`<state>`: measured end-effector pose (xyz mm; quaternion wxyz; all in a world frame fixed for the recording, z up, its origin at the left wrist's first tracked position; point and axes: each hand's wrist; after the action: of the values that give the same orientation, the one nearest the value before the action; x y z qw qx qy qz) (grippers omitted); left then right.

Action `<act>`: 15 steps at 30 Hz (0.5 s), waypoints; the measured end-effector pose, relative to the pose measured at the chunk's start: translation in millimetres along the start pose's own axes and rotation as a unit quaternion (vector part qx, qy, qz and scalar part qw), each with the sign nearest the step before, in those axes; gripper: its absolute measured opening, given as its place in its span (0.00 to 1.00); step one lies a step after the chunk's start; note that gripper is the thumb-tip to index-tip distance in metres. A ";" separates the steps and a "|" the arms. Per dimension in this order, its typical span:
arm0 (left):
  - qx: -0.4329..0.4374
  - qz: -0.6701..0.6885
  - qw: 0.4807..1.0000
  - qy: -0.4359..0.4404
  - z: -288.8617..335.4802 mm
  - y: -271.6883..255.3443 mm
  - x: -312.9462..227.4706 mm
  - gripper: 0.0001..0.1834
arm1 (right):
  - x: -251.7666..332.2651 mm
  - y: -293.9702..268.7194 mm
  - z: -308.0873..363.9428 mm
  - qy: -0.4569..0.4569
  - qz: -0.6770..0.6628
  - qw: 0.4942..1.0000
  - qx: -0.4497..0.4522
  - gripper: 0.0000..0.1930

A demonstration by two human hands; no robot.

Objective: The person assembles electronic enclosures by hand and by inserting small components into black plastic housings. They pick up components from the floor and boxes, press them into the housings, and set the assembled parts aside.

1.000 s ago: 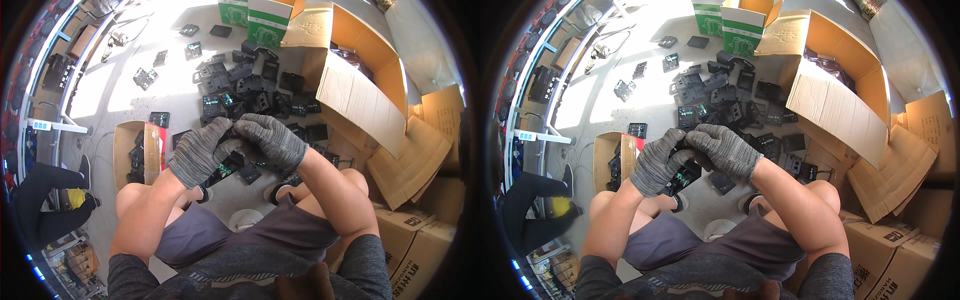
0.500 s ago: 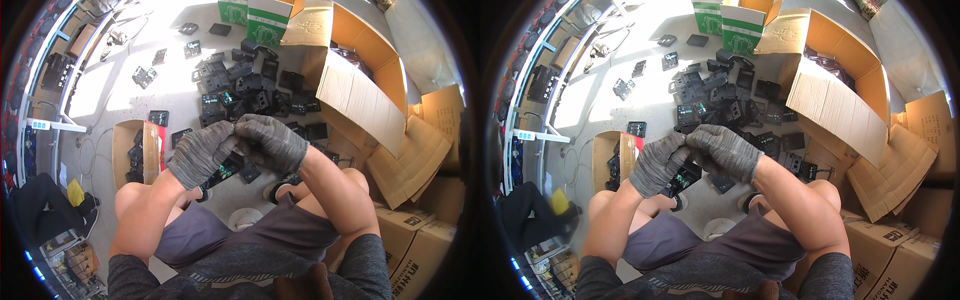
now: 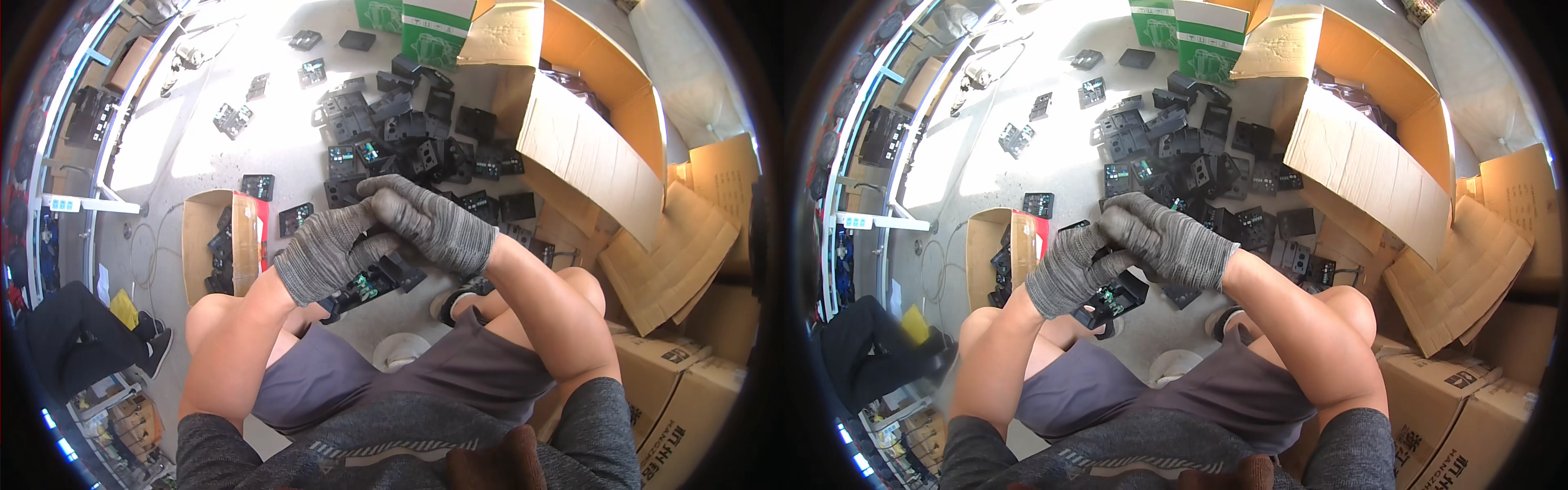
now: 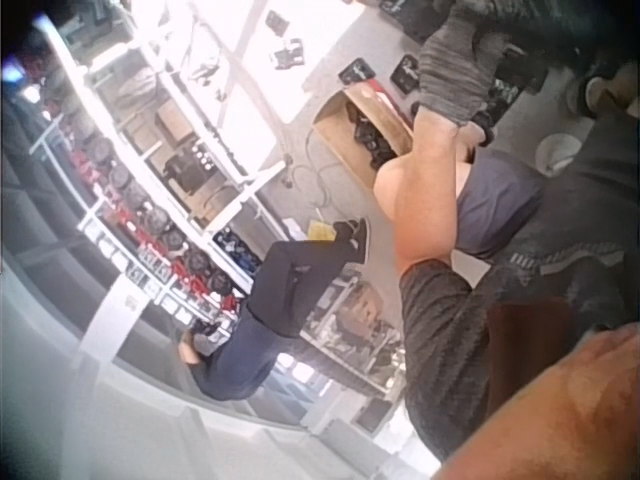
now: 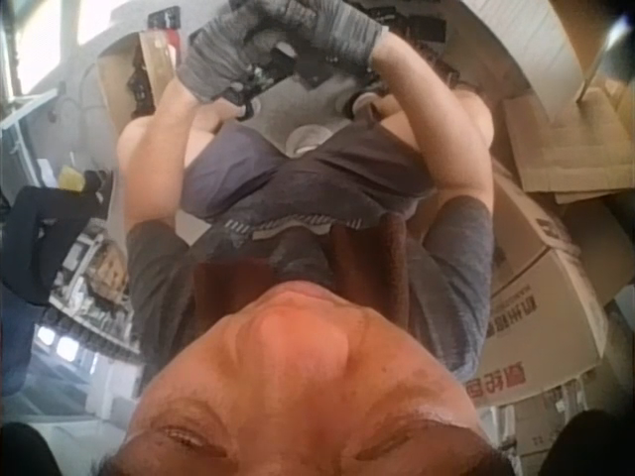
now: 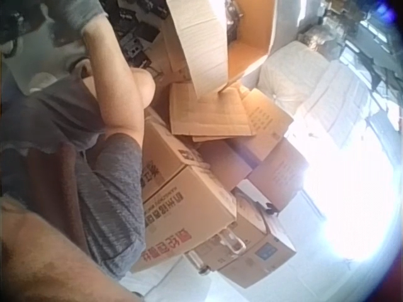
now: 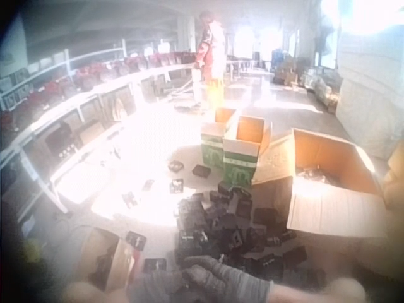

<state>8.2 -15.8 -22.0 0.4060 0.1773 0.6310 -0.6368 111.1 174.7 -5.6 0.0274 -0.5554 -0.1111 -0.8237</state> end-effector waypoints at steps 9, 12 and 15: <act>-0.142 0.007 0.990 -0.004 1.6 2.5 -1.9 0.22 | 13.2 -9.1 9.5 0.079 -0.107 0.991 -0.011 0.15; -0.162 0.022 0.986 0.019 -2.2 -0.7 -5.3 0.21 | 1.7 -3.8 10.8 0.000 -0.131 0.991 -0.007 0.15; -0.170 0.022 0.985 0.027 -1.8 -2.2 -4.7 0.20 | 17.0 -8.6 16.4 0.025 -0.191 0.981 -0.007 0.15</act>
<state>8.9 -12.9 -17.4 0.4270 0.1366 0.7370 -0.5058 118.1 188.0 14.6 -0.1312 -0.5029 -0.2089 -0.8284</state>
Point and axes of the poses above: each hand's wrist, its own z-axis away from the middle knuckle, its own y-axis out of the palm, x = y × z, and after that the axes turned 4 degrees about x, right-handed
